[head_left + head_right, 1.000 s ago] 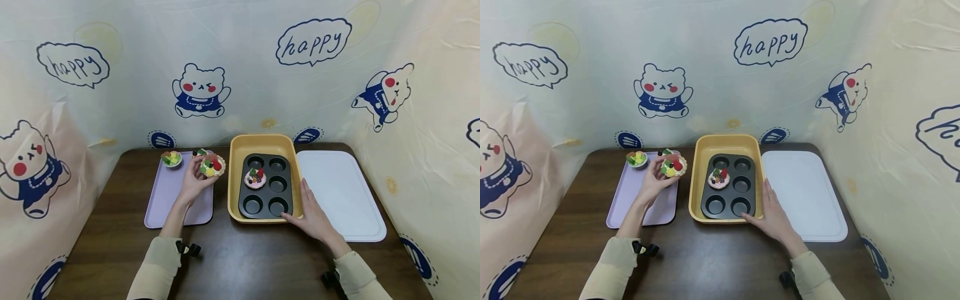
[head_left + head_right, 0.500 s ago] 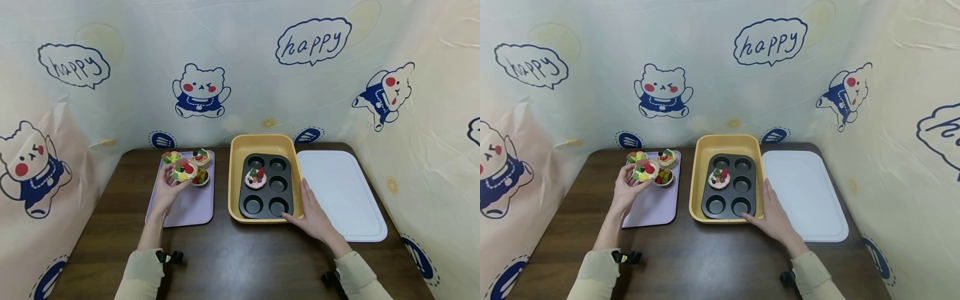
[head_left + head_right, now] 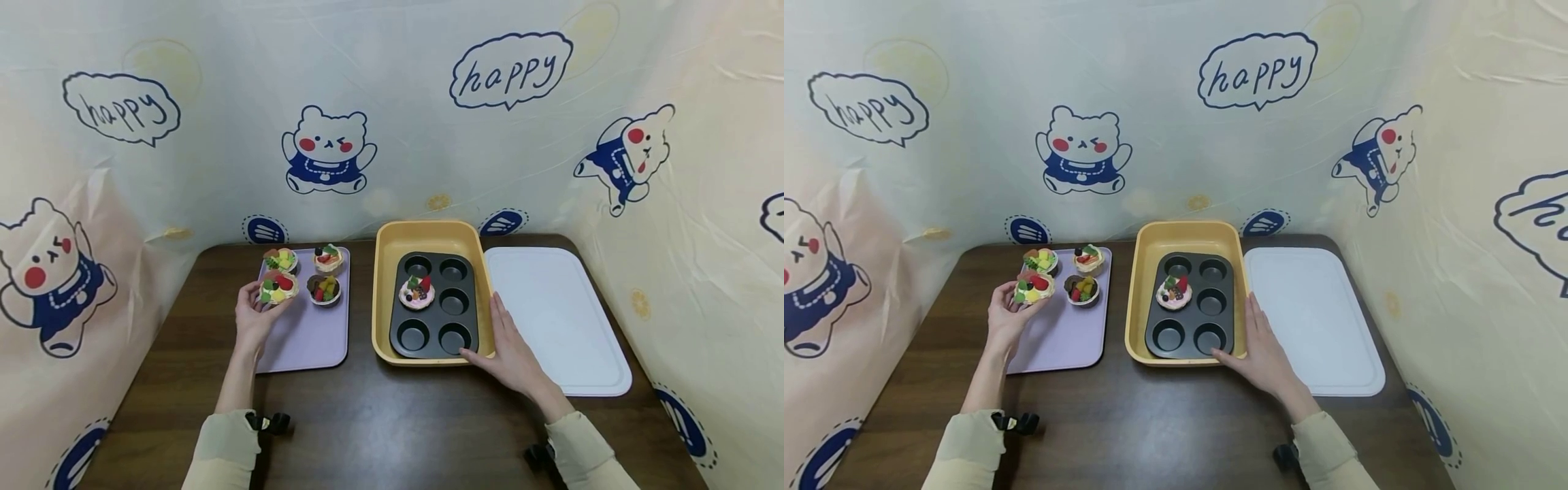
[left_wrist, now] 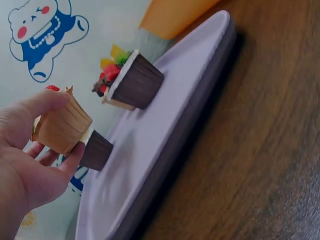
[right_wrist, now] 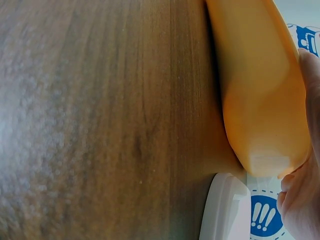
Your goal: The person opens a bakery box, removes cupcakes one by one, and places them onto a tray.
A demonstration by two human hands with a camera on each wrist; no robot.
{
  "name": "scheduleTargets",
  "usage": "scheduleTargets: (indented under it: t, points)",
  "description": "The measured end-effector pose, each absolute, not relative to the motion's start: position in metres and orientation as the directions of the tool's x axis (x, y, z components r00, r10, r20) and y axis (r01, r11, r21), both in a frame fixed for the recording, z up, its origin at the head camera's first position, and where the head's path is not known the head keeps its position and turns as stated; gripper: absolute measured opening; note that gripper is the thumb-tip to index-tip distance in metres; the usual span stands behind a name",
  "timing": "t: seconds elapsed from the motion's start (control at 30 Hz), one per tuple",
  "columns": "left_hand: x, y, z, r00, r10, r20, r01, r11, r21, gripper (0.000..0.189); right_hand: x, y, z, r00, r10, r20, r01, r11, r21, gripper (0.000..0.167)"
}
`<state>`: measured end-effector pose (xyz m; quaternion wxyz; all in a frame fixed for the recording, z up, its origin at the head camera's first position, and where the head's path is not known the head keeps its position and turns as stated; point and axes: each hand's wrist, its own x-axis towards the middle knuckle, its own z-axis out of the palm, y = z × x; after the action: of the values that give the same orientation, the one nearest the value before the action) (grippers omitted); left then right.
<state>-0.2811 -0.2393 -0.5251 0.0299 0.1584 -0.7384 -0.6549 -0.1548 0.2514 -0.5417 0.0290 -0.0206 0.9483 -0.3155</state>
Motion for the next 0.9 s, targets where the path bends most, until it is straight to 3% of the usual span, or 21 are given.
scheduleTargets:
  t: [0.47, 0.9]
  points:
    - [-0.292, -0.239, -0.553, -0.940, -0.317, -0.123, -0.192, 0.195, 0.962, 0.082, -0.153, 0.250, -0.542, -0.997, -0.056, -0.054, -0.012, 0.799, -0.601, 0.132]
    - [-0.288, -0.236, -0.563, -0.938, -0.345, -0.042, -0.109, 0.177, 0.978, 0.080, -0.153, 0.250, -0.541, -0.997, -0.055, -0.053, -0.012, 0.799, -0.601, 0.132]
